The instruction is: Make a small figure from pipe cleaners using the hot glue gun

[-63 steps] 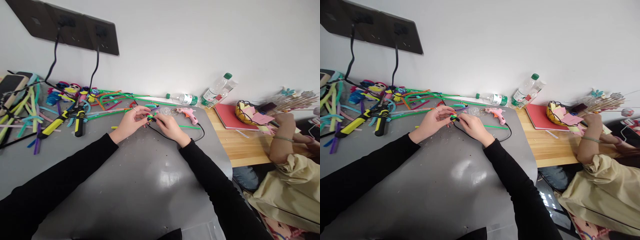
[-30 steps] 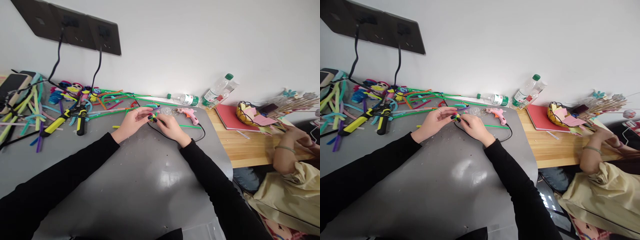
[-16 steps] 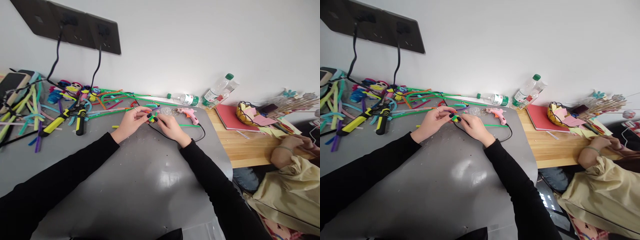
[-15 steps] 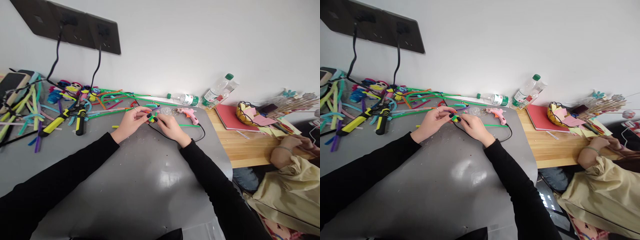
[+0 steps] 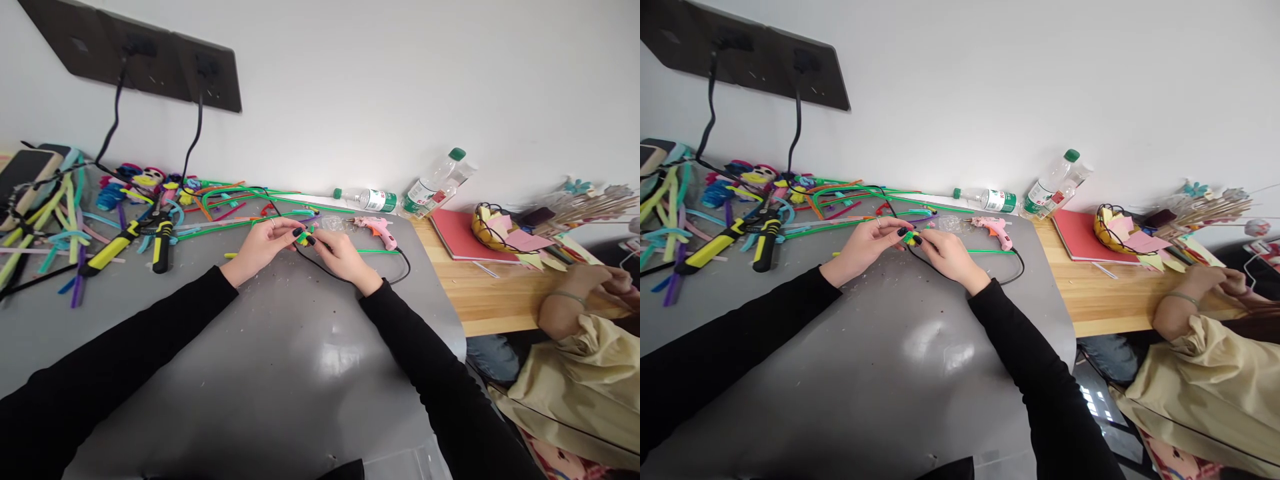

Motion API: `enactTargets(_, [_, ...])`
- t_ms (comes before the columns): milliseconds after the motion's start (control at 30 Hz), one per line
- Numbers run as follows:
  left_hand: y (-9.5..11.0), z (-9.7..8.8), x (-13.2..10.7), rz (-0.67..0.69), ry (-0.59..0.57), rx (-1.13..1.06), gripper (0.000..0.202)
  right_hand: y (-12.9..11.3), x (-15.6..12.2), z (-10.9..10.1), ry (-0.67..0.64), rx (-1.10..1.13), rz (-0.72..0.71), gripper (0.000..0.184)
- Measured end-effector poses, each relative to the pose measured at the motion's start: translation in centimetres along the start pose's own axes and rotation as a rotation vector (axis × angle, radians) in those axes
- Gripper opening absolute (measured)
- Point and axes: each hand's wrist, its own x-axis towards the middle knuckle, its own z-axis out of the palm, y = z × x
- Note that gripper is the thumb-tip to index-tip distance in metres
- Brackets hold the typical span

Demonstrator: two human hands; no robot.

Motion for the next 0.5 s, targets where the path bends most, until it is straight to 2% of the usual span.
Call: enactTargets(500, [-0.35, 0.43, 0.21, -0.075, -0.015, -0.267, 0.055, -0.02, 0.01, 0.29, 0.005, 0.018, -0.001, 0.024])
